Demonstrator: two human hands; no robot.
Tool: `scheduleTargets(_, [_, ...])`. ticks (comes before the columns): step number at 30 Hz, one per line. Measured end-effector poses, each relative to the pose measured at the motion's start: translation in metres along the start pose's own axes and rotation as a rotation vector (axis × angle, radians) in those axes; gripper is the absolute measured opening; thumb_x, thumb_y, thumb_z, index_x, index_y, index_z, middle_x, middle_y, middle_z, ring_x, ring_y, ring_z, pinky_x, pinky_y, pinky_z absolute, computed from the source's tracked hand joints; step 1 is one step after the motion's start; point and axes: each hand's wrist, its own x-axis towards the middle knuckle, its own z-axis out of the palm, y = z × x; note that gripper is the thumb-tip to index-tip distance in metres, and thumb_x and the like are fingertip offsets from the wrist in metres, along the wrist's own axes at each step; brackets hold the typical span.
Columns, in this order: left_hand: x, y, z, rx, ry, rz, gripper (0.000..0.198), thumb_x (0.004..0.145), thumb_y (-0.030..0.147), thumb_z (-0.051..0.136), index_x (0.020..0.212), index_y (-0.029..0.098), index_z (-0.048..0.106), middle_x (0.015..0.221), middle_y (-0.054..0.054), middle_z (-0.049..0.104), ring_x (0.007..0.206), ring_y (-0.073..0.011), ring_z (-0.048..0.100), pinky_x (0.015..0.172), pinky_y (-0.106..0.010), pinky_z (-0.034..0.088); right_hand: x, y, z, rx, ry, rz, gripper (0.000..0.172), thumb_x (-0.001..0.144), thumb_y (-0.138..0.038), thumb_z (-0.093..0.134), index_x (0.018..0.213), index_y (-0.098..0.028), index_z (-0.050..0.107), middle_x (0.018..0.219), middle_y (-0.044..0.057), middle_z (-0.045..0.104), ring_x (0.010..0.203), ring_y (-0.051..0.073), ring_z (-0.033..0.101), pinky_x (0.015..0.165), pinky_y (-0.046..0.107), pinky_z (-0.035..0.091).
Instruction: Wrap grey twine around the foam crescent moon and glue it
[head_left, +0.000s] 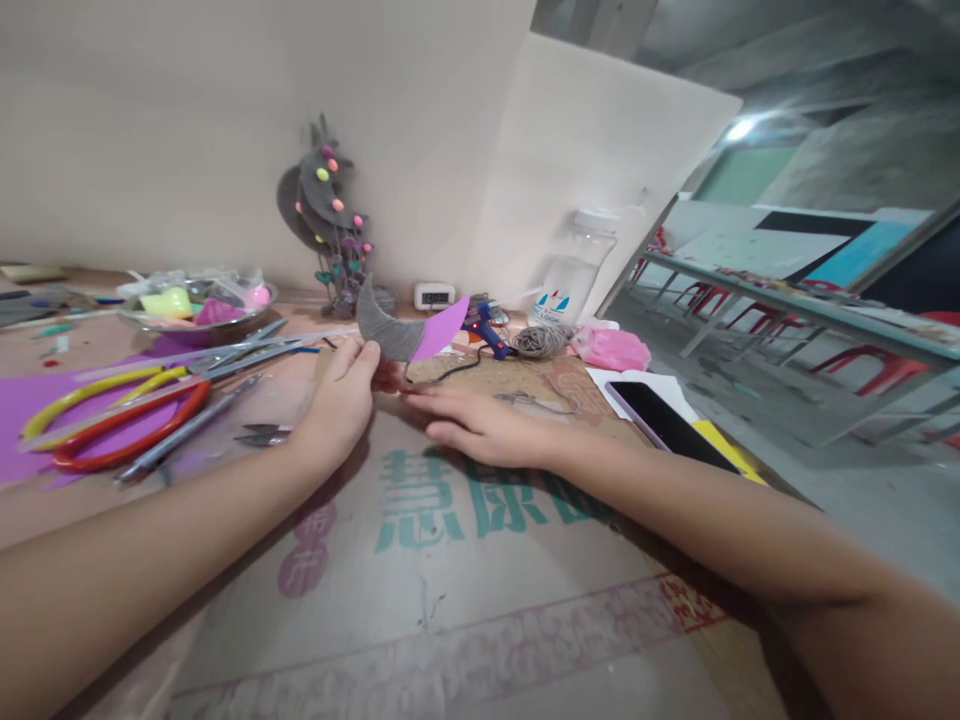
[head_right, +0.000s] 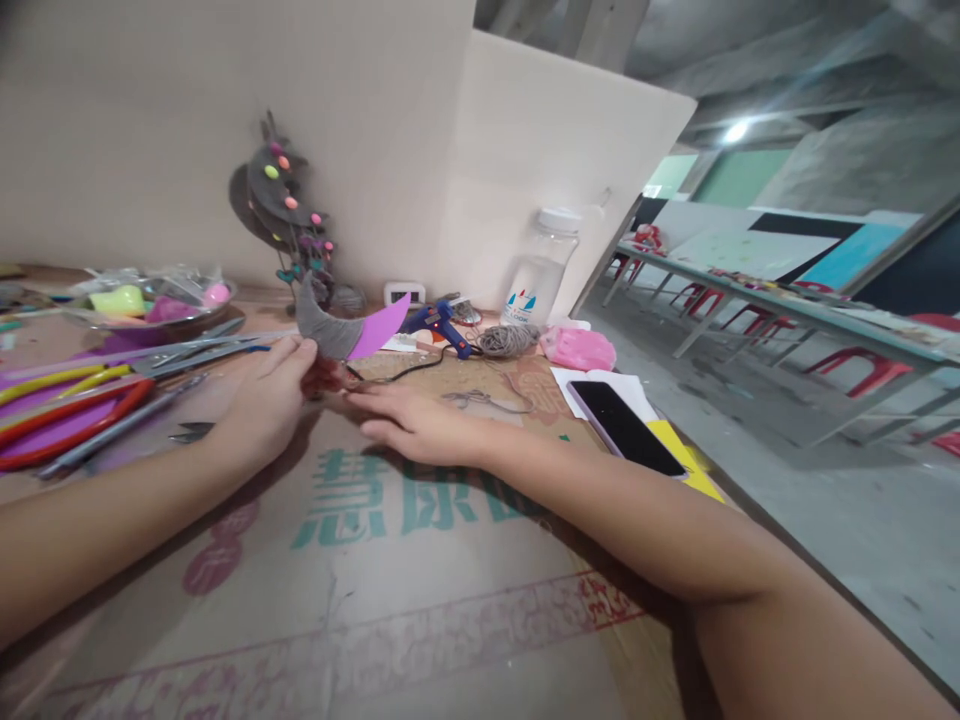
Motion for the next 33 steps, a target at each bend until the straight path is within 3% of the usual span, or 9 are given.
scheduleTargets(3, [0.000,0.003,0.003,-0.091,-0.020,-0.085,0.016,0.085,0.030,0.045,0.070,0.023,0.047,0.063,0.000,0.056,0.060,-0.0172,0.057,0.063,-0.030,0.047,-0.012,-0.003,-0.011,0.144,-0.241,-0.054,0.047,0.091,-0.038,0.044,0.128,-0.011,0.050,0.141,0.014,0.040,0.135,0.021,0.029,0.113,0.039,0.015])
scheduleTargets(6, [-0.002,0.009,0.005,-0.086,-0.011,-0.100,0.017,0.085,0.027,0.044,0.069,0.022,0.047,0.060,0.000,0.055,0.057,-0.0161,0.055,0.062,-0.029,0.046,-0.020,-0.014,-0.016,0.555,-0.511,-0.054,0.058,0.095,-0.047,0.018,0.116,-0.014,0.061,0.121,0.012,0.061,0.119,0.017,0.051,0.105,0.035,0.033])
scheduleTargets(9, [-0.004,0.013,0.005,-0.072,-0.001,-0.109,0.018,0.085,0.026,0.044,0.068,0.022,0.047,0.060,0.000,0.056,0.058,-0.0162,0.054,0.063,-0.029,0.046,-0.025,-0.023,-0.015,0.597,-0.254,0.042,0.047,0.090,-0.048,0.040,0.123,-0.018,0.056,0.134,0.010,0.050,0.126,0.016,0.044,0.106,0.031,0.031])
scheduleTargets(11, [-0.005,0.015,0.005,-0.052,0.009,-0.092,0.018,0.085,0.026,0.045,0.067,0.022,0.048,0.061,0.000,0.056,0.060,-0.0164,0.054,0.064,-0.029,0.046,-0.026,-0.027,-0.015,0.596,-0.271,0.034,0.044,0.085,-0.048,0.052,0.114,-0.016,0.062,0.130,0.011,0.054,0.125,0.017,0.045,0.105,0.031,0.031])
scheduleTargets(14, [-0.007,0.017,0.004,0.004,-0.003,-0.068,0.018,0.086,0.025,0.043,0.069,0.021,0.047,0.064,0.000,0.056,0.062,-0.0161,0.054,0.065,-0.028,0.045,-0.027,-0.027,-0.022,0.755,-0.379,0.113,0.054,0.089,-0.055,0.036,0.086,-0.010,0.067,0.086,0.011,0.070,0.082,0.016,0.066,0.079,0.030,0.049])
scheduleTargets(18, [-0.015,0.020,0.004,0.100,-0.103,0.081,0.019,0.089,0.027,0.041,0.071,0.021,0.046,0.064,0.001,0.053,0.064,-0.0144,0.053,0.065,-0.026,0.042,-0.026,-0.005,-0.042,0.189,0.006,0.369,0.047,0.088,-0.048,0.041,0.060,-0.014,0.058,0.057,0.002,0.059,0.054,0.011,0.054,0.061,0.025,0.044])
scheduleTargets(23, [-0.026,0.022,0.006,0.185,-0.321,0.117,0.021,0.087,0.027,0.043,0.068,0.019,0.046,0.064,0.003,0.051,0.064,-0.0126,0.049,0.061,-0.024,0.039,-0.020,0.059,-0.057,-0.461,0.397,0.537,0.028,0.079,-0.035,0.058,0.097,-0.014,0.061,0.090,0.009,0.065,0.083,0.021,0.059,0.074,0.031,0.043])
scheduleTargets(27, [-0.029,0.022,0.008,0.237,-0.455,0.009,0.022,0.083,0.028,0.045,0.063,0.019,0.042,0.055,0.005,0.043,0.052,-0.0108,0.043,0.051,-0.023,0.033,0.001,0.096,-0.062,-0.359,0.524,0.581,0.051,0.075,-0.032,0.063,0.120,-0.012,0.051,0.115,0.014,0.059,0.103,0.022,0.055,0.087,0.032,0.042])
scheduleTargets(33, [-0.030,0.022,0.009,0.372,-0.559,0.105,0.018,0.082,0.026,0.046,0.065,0.019,0.045,0.060,0.004,0.047,0.057,-0.0124,0.045,0.054,-0.023,0.034,0.034,0.117,-0.056,-0.232,0.480,0.662,0.038,0.073,-0.035,0.065,0.100,-0.009,0.062,0.094,0.013,0.067,0.083,0.021,0.063,0.074,0.030,0.047])
